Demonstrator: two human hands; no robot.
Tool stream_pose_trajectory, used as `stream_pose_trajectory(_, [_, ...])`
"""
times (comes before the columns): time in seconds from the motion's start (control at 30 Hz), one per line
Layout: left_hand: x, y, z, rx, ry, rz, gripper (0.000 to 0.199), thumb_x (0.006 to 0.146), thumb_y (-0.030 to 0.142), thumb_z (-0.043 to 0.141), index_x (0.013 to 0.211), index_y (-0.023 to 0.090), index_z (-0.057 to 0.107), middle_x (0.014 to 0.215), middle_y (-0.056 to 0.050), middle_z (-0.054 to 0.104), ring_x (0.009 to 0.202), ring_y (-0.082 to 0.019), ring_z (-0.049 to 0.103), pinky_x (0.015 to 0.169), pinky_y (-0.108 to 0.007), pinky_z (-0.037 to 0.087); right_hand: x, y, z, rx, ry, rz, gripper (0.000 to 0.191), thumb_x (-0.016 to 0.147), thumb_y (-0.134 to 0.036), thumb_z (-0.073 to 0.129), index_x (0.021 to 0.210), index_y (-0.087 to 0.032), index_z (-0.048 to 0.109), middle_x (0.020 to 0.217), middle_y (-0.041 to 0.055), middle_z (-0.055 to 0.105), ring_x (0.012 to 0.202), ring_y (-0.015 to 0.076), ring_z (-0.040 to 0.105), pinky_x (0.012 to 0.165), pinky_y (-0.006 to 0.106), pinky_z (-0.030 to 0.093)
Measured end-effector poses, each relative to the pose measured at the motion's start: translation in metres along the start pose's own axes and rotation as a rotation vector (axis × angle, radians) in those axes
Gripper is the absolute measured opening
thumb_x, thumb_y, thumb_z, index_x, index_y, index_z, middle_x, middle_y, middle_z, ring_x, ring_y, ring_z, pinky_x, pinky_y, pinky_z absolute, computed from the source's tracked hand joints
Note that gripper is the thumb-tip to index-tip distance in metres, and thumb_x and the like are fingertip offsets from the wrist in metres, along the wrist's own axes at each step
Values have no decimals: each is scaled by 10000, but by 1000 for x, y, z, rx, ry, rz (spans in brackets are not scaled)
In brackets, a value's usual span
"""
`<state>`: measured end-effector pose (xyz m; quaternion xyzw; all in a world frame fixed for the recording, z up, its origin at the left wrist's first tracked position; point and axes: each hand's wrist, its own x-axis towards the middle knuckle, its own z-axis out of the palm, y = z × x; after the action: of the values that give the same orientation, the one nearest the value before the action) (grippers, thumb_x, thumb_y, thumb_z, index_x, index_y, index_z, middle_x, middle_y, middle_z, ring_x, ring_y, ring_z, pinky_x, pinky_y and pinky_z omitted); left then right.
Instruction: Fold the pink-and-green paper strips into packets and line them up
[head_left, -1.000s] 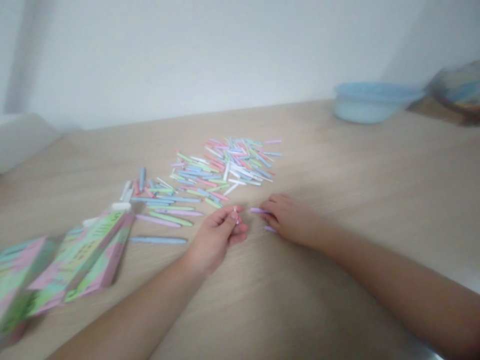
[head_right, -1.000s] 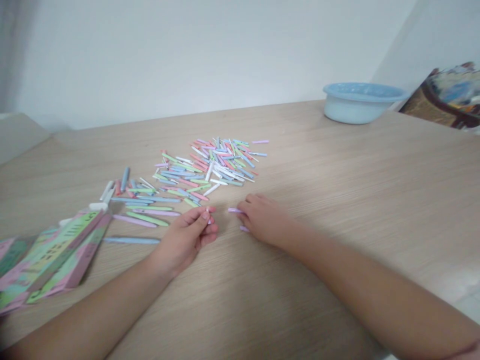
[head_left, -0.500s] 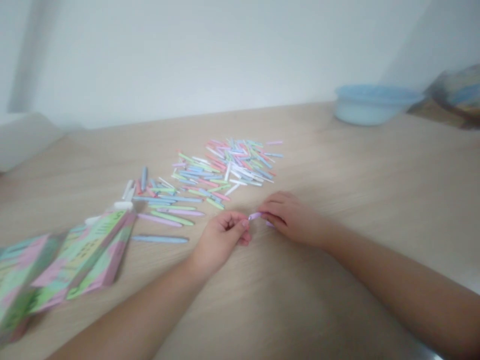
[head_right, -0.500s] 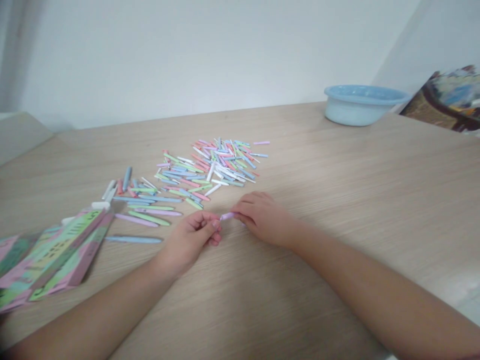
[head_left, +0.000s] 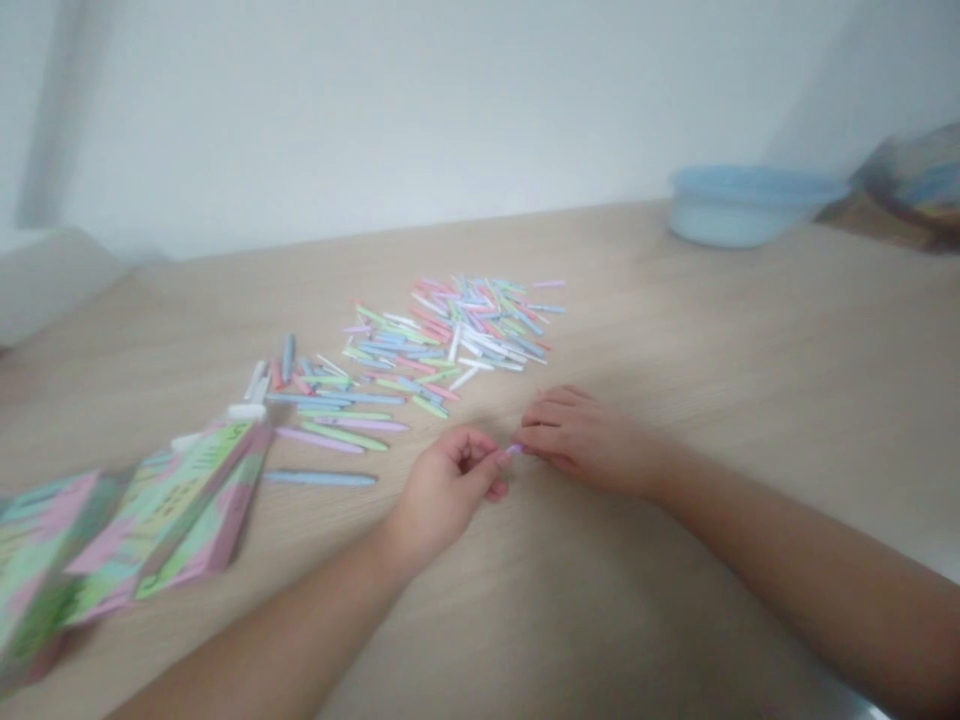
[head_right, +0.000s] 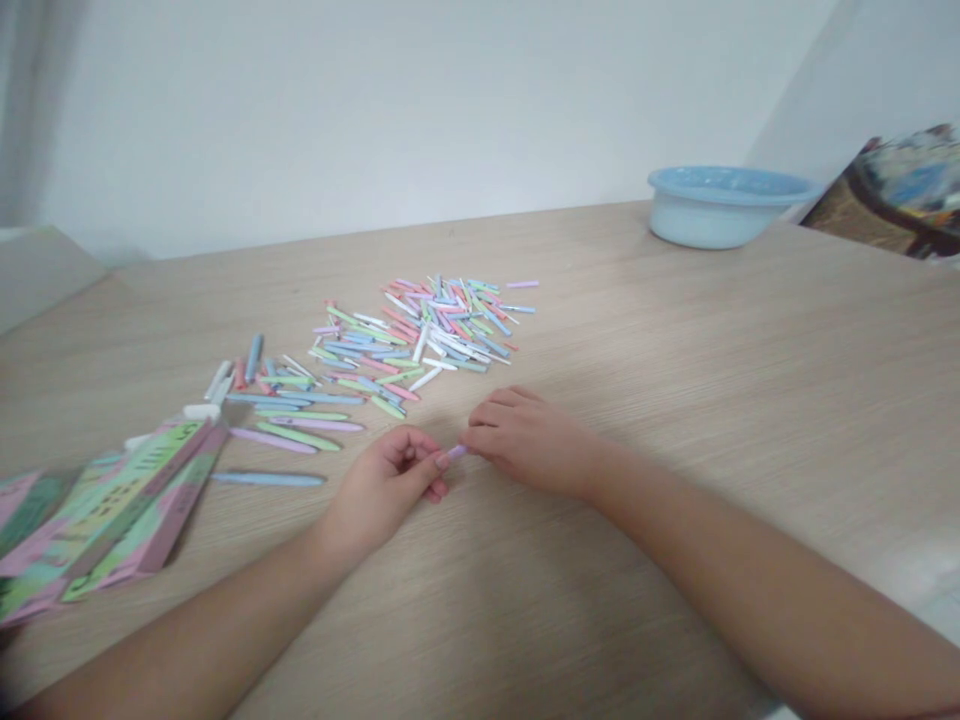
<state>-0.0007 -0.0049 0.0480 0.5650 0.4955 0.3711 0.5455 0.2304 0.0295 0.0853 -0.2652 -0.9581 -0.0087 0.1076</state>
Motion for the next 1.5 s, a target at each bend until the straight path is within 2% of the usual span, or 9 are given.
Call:
stream_pose_trajectory(0.2, [-2, 3, -3, -36, 32, 32, 426, 830, 552, 752, 812, 206, 504, 560, 14, 673, 505, -134, 624, 519, -218, 462, 3, -14, 2, 314, 43, 87, 209, 1050, -229, 512, 1119, -199, 707, 1060, 61, 717, 1053, 215, 626, 1135, 456, 337])
stream_pose_trajectory(0.3, [-2, 1, -5, -93, 4, 97, 463, 876, 638, 666, 849, 202, 511, 561, 19, 650, 505, -132, 607, 529, -229, 470, 5, -19, 1, 465, 70, 117, 220, 1062, -256, 500, 1118, -202, 705, 1063, 61, 723, 1067, 210, 636, 1120, 444, 360])
stream_pose_trajectory(0.43, [-3, -2, -6, -154, -57, 175, 488, 994, 650, 451, 890, 183, 550, 633, 7, 628, 542, -121, 585, 550, -240, 461, 7, -23, 1, 648, 159, 221, 208, 1049, -289, 510, 1107, -211, 694, 998, 44, 716, 953, 195, 643, 946, 385, 479])
stream_pose_trajectory(0.6, [-7, -3, -5, -30, -31, 209, 408, 1019, 564, 476, 1023, 177, 606, 658, 23, 588, 555, -120, 537, 545, -245, 432, 7, -27, 3, 979, 317, 460, 180, 1010, -368, 574, 987, -196, 624, 834, 6, 650, 702, 139, 596, 650, 269, 493])
stream_pose_trajectory(0.77, [-9, 0, -10, 355, 79, 481, 320, 989, 389, 603, 1263, 226, 630, 1110, -66, 710, 968, -185, 666, 860, -312, 526, 7, -28, 11, 1203, 284, 484, 234, 946, -407, 679, 978, -205, 565, 839, 1, 653, 736, 145, 629, 653, 263, 503])
stream_pose_trajectory(1.0, [-7, 5, -13, 692, -39, 537, 319, 994, 262, 557, 1303, 259, 632, 1194, -55, 737, 1069, -213, 687, 964, -352, 520, 8, -21, 25, 1131, 119, 469, 156, 935, -364, 673, 972, -222, 623, 781, -12, 635, 716, 162, 602, 635, 284, 482])
stream_pose_trajectory(1.17, [-8, 7, -12, 847, -85, 485, 299, 1015, 292, 512, 1288, 260, 628, 1179, -58, 734, 1079, -239, 676, 962, -390, 509, 7, -20, 14, 839, 40, 450, 89, 924, -310, 661, 960, -232, 681, 818, -2, 667, 730, 179, 597, 652, 308, 459])
stream_pose_trajectory(1.3, [-8, 8, -12, 967, -68, 470, 221, 1000, 272, 503, 1124, 237, 682, 1054, -69, 720, 1003, -245, 663, 909, -390, 510, 4, -17, 9, 555, 138, 427, 234, 942, -420, 646, 1019, -204, 695, 867, 22, 675, 712, 166, 558, 660, 308, 430])
stream_pose_trajectory(1.5, [-9, 7, -9, 1107, -16, 477, 131, 952, 274, 551, 941, 228, 674, 974, -84, 660, 975, -272, 620, 886, -421, 497, 5, -8, 13, 476, 165, 459, 243, 1019, -373, 523, 960, -200, 684, 842, 24, 650, 734, 168, 561, 668, 297, 411])
